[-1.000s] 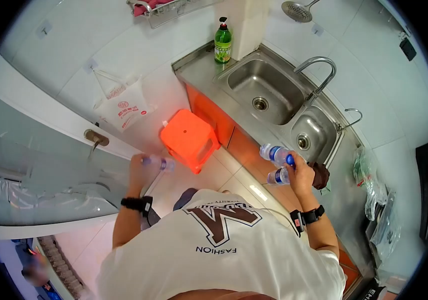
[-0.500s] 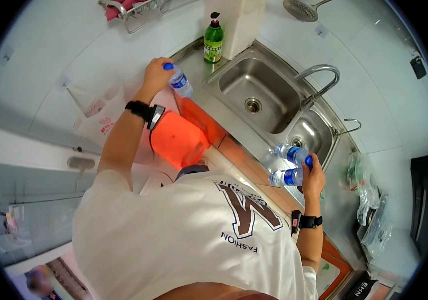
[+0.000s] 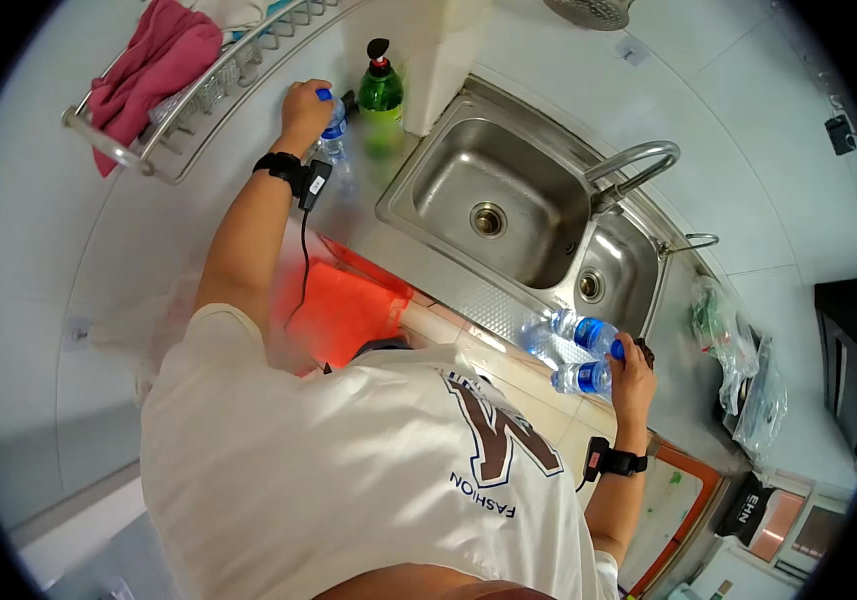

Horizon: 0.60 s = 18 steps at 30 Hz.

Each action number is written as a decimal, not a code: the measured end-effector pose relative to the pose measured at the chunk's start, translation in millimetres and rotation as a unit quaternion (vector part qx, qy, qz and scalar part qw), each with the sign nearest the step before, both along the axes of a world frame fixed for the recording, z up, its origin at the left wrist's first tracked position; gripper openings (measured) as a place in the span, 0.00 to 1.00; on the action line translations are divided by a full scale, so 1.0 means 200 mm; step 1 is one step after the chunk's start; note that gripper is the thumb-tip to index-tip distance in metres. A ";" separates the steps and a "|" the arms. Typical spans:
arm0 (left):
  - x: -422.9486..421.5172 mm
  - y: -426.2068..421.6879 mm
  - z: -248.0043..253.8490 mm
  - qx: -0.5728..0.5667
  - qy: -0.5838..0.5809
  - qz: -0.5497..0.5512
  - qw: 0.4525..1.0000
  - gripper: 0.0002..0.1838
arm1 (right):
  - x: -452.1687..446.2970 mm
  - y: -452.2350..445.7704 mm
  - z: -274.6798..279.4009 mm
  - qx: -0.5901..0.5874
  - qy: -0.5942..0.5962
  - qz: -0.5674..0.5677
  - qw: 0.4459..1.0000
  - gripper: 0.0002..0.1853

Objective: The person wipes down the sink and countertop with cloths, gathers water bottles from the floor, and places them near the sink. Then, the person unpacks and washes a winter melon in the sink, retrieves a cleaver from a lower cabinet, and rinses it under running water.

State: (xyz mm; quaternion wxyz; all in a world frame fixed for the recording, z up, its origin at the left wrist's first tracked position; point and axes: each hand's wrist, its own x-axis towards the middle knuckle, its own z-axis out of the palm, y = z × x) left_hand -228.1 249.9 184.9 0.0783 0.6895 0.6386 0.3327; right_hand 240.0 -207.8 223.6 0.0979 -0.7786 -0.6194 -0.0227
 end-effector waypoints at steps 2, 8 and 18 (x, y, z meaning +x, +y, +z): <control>0.00 0.05 -0.02 0.032 0.005 -0.002 0.999 0.19 | -0.01 -0.01 0.00 0.002 0.022 -0.004 1.000 0.20; 0.06 0.34 -0.04 0.019 0.000 -0.007 1.000 0.20 | -0.02 0.03 0.00 -0.003 0.037 -0.028 0.999 0.20; 0.10 0.41 -0.08 0.053 0.031 -0.012 0.998 0.20 | -0.04 0.05 0.01 -0.039 0.088 -0.049 0.994 0.17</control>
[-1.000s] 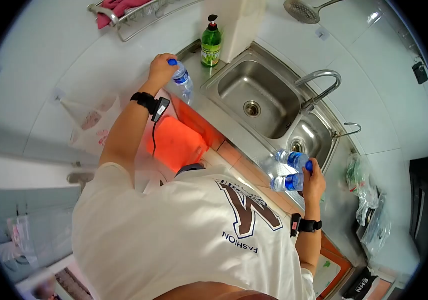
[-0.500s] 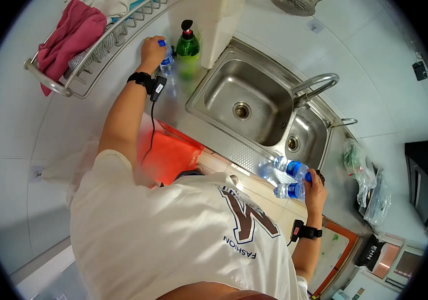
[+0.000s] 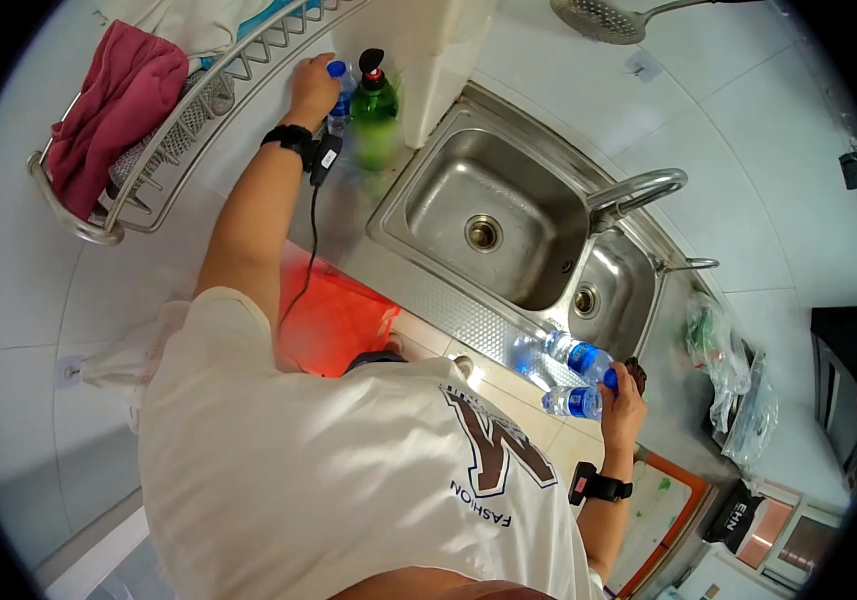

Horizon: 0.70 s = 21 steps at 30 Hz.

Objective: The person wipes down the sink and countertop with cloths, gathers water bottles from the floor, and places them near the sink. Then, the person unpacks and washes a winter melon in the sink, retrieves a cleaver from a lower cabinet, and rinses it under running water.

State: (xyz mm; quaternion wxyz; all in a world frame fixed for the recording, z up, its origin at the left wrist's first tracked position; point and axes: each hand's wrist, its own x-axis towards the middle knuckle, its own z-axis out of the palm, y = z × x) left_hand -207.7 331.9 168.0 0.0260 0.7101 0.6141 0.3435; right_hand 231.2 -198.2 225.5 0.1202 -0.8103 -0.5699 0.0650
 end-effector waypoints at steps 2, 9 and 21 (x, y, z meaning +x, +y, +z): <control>0.04 -0.15 0.09 0.123 -0.006 0.038 0.992 0.22 | 0.01 0.00 0.00 0.018 -0.001 0.004 1.000 0.18; 0.49 -0.99 0.03 -0.156 -0.056 -0.358 0.919 0.29 | -0.17 0.17 0.04 -0.012 -0.091 0.174 0.980 0.19; 0.74 -1.51 -0.05 -0.273 -0.009 -0.490 0.828 0.41 | -0.50 0.64 0.01 0.070 -0.048 0.320 0.944 0.24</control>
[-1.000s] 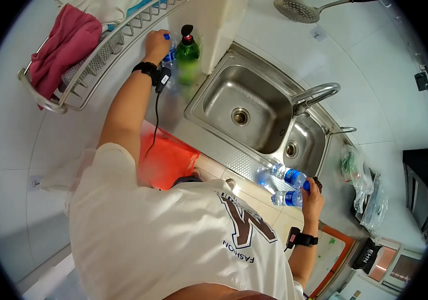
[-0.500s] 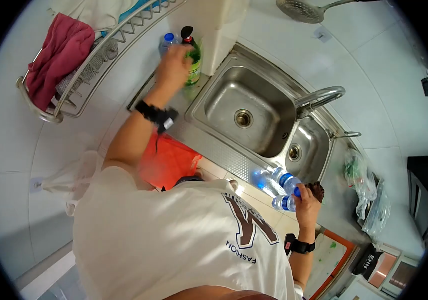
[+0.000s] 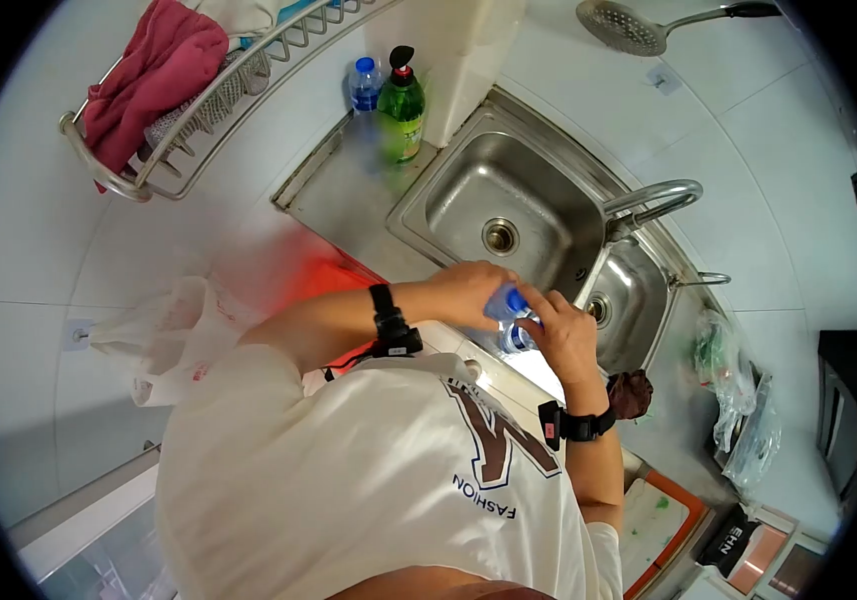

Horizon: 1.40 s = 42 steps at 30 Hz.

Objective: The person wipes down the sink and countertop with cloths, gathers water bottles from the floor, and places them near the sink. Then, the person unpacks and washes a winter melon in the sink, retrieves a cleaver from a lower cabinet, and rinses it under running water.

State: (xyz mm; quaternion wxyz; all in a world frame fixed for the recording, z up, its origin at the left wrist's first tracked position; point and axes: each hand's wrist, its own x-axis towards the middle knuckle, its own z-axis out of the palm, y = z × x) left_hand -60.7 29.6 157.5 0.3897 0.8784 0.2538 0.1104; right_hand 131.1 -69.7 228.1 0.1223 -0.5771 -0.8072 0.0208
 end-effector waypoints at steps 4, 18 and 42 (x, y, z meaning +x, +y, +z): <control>-0.23 0.07 -0.04 -0.104 -0.065 0.186 0.975 0.36 | 0.03 -0.04 -0.01 0.028 0.052 -0.075 0.995 0.23; -0.79 1.00 0.00 0.119 0.007 0.578 0.807 0.42 | 0.08 -0.11 -0.13 0.078 0.128 -0.161 0.976 0.10; -0.11 0.02 -0.25 -0.088 -0.156 0.108 0.978 0.40 | -0.08 0.08 -0.15 0.121 0.112 0.019 0.986 0.06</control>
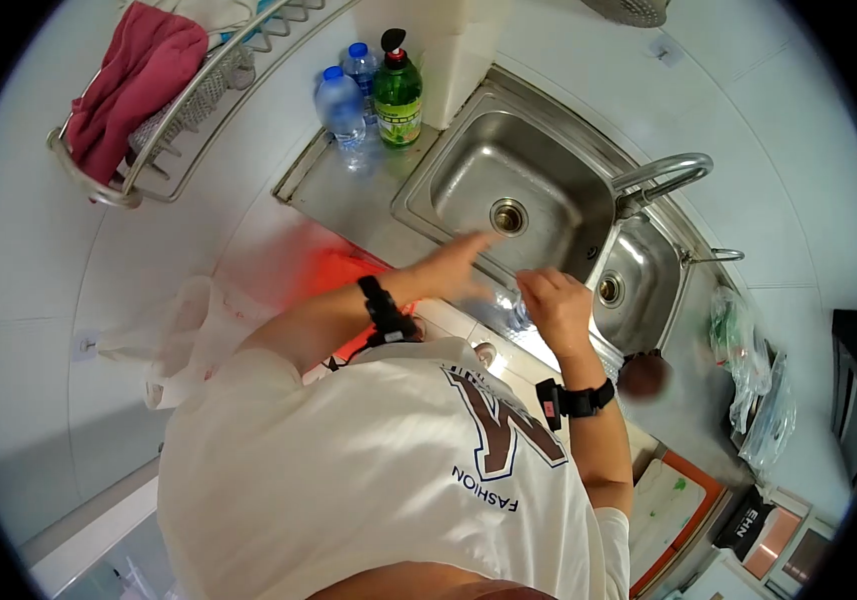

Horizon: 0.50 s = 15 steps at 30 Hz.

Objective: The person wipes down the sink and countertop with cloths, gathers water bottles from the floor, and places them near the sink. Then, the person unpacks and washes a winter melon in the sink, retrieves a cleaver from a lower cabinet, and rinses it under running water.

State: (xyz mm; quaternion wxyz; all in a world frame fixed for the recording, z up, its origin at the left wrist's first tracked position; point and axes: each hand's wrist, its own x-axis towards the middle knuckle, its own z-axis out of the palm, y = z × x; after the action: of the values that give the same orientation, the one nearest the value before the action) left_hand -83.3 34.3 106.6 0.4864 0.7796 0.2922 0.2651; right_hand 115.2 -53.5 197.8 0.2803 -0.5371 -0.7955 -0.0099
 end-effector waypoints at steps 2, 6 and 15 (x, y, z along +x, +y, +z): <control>0.10 -0.10 0.06 0.079 -0.037 -0.097 0.991 0.40 | -0.08 0.03 0.00 -0.007 -0.007 0.033 0.999 0.07; 0.10 -0.10 0.29 0.006 0.132 -0.125 0.983 0.37 | -0.12 0.05 0.02 -0.070 0.065 0.013 0.995 0.15; -0.44 0.21 0.05 -0.164 -0.050 0.220 0.960 0.28 | 0.28 -0.30 -0.08 -0.180 0.125 -0.171 0.961 0.27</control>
State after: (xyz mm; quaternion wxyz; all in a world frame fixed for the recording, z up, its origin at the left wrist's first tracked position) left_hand -171.0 75.8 115.9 0.5509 0.5916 0.4713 0.3527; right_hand 172.1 -113.5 181.7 0.2706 -0.7035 -0.6392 0.1528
